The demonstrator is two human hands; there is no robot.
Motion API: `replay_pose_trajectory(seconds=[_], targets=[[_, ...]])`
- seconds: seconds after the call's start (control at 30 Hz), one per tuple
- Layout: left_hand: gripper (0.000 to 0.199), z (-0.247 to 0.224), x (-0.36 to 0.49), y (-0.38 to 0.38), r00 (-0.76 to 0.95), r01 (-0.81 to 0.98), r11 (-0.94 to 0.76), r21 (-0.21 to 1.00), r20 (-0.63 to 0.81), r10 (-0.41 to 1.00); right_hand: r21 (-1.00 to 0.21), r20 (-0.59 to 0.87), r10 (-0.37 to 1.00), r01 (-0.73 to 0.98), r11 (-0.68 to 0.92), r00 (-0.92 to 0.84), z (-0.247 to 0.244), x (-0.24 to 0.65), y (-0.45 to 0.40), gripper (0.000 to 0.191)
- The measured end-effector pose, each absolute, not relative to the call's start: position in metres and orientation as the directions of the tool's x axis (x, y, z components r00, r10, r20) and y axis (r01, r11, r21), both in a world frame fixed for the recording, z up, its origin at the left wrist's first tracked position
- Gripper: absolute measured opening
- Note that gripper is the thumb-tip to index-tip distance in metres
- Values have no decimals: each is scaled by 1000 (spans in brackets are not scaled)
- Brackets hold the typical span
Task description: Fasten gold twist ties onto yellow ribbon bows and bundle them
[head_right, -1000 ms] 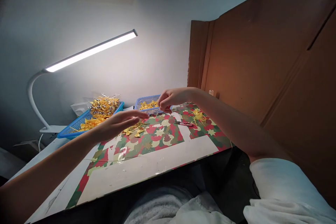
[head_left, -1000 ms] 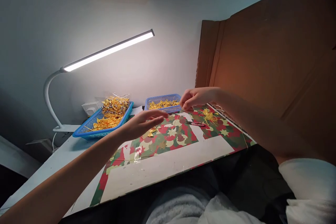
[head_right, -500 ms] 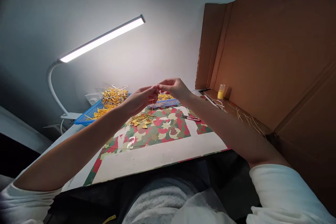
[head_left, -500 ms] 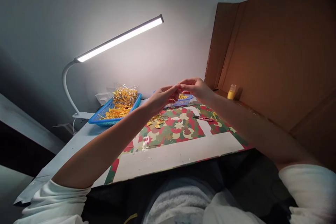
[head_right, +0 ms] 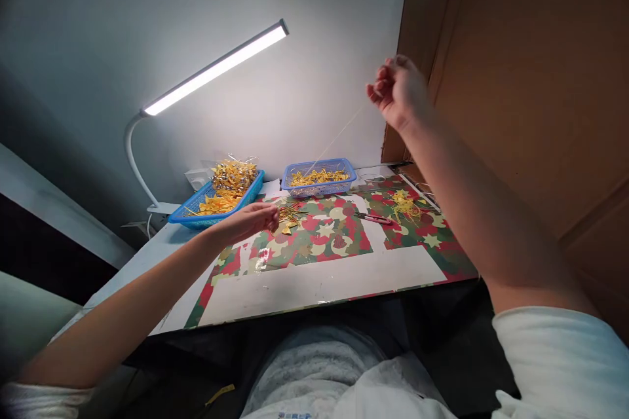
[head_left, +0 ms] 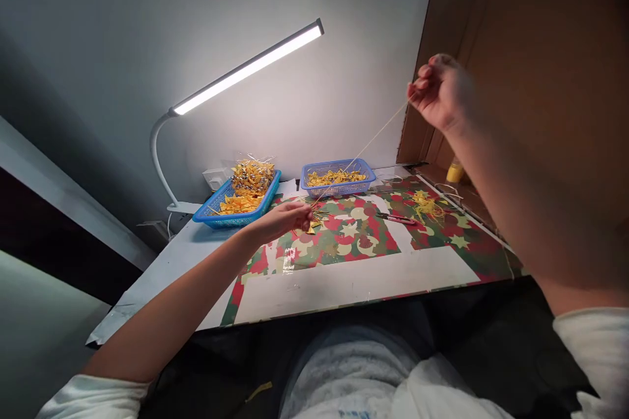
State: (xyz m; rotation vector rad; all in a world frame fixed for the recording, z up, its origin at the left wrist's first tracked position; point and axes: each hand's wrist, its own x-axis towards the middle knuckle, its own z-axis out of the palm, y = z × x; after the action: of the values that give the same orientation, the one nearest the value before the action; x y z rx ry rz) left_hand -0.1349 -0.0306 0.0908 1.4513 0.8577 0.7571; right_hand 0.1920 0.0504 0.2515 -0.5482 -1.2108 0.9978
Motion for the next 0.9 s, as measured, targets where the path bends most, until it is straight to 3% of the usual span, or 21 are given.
replay_pose_trajectory(seconds=[0.17,0.3,0.47,0.9], targets=[[40,55,-170,-46,503,45,48,998,-64,862,-732,469,850,-432,526,240,265,226,40,53],[40,48,-179,-56,513,44,46,998,-62,856,-685,377,839,-491,538,393,260,239,43,40],[39,48,-178,-63,496,71,19,997,-52,867,-710,397,827,-437,552,399,251,262,61,33],[43,30,-191,-63,502,204,-12,979,-94,860,-730,285,779,-401,554,558,240,289,59,41]])
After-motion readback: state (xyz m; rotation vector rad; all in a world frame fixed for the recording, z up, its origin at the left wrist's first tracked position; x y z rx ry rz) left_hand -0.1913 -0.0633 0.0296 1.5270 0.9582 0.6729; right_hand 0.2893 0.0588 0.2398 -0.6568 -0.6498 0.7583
